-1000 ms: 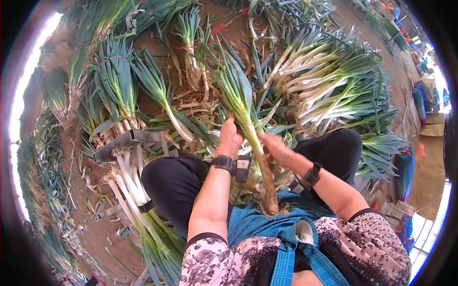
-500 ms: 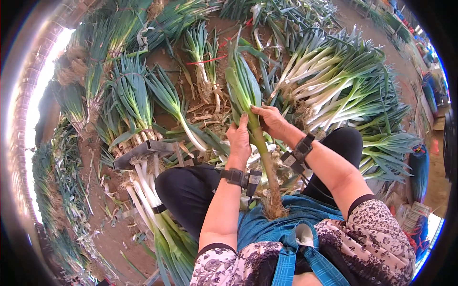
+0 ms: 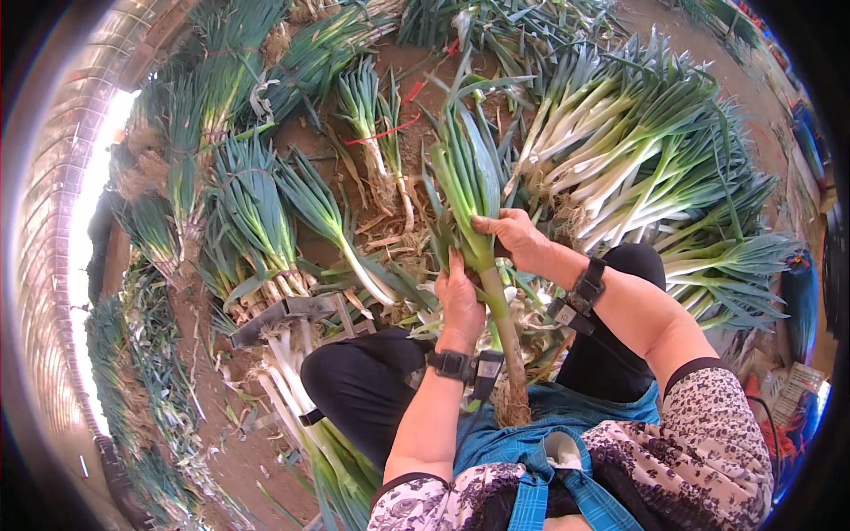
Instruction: The person cleans leeks by hand, peeling away the outer layers and pulling off the roots, before bundling them together with red string.
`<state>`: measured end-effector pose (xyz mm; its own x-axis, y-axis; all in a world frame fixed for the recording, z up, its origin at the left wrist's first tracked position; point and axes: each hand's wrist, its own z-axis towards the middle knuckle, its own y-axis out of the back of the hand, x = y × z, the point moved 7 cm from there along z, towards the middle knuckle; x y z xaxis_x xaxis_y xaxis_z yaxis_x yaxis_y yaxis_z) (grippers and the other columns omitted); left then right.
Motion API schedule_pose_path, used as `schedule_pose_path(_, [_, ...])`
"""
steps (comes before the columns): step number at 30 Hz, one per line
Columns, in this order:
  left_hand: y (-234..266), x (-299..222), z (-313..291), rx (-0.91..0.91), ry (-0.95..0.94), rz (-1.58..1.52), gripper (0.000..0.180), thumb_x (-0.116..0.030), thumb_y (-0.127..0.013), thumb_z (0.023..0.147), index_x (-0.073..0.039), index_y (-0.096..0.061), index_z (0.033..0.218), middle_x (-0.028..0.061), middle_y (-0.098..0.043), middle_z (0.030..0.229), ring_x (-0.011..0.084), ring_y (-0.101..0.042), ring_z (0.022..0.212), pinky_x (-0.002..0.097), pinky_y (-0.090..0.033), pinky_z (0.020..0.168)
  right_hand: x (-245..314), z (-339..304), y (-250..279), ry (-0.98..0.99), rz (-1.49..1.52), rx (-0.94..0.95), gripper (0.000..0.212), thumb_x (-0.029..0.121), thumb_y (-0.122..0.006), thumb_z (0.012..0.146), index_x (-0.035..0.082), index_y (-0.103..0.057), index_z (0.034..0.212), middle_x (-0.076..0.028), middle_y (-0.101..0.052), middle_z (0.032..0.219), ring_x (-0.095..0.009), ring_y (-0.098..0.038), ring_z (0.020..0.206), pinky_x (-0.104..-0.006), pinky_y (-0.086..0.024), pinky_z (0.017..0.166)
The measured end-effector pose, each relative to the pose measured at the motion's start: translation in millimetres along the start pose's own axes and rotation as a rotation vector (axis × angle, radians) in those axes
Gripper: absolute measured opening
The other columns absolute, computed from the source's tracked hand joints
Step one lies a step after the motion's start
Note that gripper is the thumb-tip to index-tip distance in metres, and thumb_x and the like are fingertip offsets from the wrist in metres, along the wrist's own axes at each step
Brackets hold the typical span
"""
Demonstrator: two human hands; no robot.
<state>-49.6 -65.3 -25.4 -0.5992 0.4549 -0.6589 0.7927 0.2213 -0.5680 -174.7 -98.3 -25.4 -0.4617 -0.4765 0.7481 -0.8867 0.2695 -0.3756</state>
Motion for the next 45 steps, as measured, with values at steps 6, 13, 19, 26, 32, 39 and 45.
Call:
schedule_pose_path(6, [83.6,34.5,1.7,-0.254,0.230,0.041,0.035,-0.041,-0.054,0.092,-0.006,-0.056,0.097,0.0031,-0.058,0.081,0.0150,-0.054,0.064,0.0272,-0.047,0.059,16.7,2.0,-15.3,0.209,-0.206,0.053,0.027,0.021,-0.071,0.080,-0.001,-0.065,0.095,-0.006,-0.065,0.082,-0.011,-0.060,0.071,-0.0277,-0.049,0.063])
schedule_pose_path(13, [-18.7,-35.7,40.3,0.071,0.058,0.409,0.053,-0.048,-0.059,0.087,0.000,-0.056,0.109,0.0081,-0.060,0.097,0.0166,-0.057,0.082,0.0323,-0.049,0.070,30.5,-2.9,-14.4,0.361,-0.359,-0.004,0.033,0.019,-0.071,0.076,-0.006,-0.064,0.097,-0.010,-0.067,0.083,-0.013,-0.061,0.073,-0.0291,-0.049,0.069])
schedule_pose_path(19, [-32.8,-21.9,61.6,0.069,-0.016,0.355,0.055,-0.046,-0.052,0.091,0.004,-0.053,0.116,0.0135,-0.059,0.108,0.0214,-0.059,0.091,0.0339,-0.050,0.077,38.3,-9.4,-9.0,0.344,-0.390,-0.063,0.032,0.016,-0.070,0.075,-0.005,-0.063,0.098,-0.007,-0.066,0.086,-0.011,-0.058,0.077,-0.0278,-0.049,0.070])
schedule_pose_path(26, [-19.4,-4.1,50.4,0.004,0.174,0.149,0.036,-0.030,-0.041,0.095,-0.001,-0.056,0.109,0.0120,-0.060,0.101,0.0233,-0.060,0.092,0.0381,-0.051,0.078,46.6,-13.1,-0.3,0.436,-0.264,-0.037,0.024,0.009,-0.071,0.070,-0.001,-0.067,0.091,-0.008,-0.067,0.077,-0.013,-0.060,0.066,-0.0283,-0.050,0.062])
schedule_pose_path(32, [23.3,25.1,3.8,0.541,-0.098,1.196,0.032,0.004,-0.062,0.077,-0.001,-0.054,0.108,0.0055,-0.061,0.094,0.0126,-0.058,0.084,0.0305,-0.052,0.070,46.5,-18.2,-3.4,0.310,0.054,0.172,0.024,0.009,-0.074,0.073,0.000,-0.066,0.094,-0.005,-0.067,0.082,-0.010,-0.061,0.071,-0.0250,-0.049,0.065])
schedule_pose_path(39, [169.2,102.7,-35.0,0.223,-0.118,1.400,0.037,-0.028,-0.058,0.082,0.003,-0.061,0.102,0.0246,-0.065,0.089,0.0353,-0.063,0.086,0.0419,-0.048,0.077,95.0,-20.5,-4.7,0.473,0.064,0.114,0.032,0.011,-0.072,0.074,-0.003,-0.060,0.100,-0.010,-0.065,0.086,-0.017,-0.063,0.073,-0.0318,-0.054,0.070])
schedule_pose_path(45, [1.6,-44.7,-16.2,0.119,-0.335,1.523,0.036,-0.027,-0.054,0.087,0.004,-0.061,0.104,0.0226,-0.064,0.088,0.0330,-0.063,0.085,0.0424,-0.048,0.077,82.4,-7.6,10.3,0.296,0.125,0.124,0.027,0.008,-0.070,0.078,-0.001,-0.061,0.101,-0.009,-0.066,0.090,-0.017,-0.066,0.077,-0.0323,-0.057,0.069])
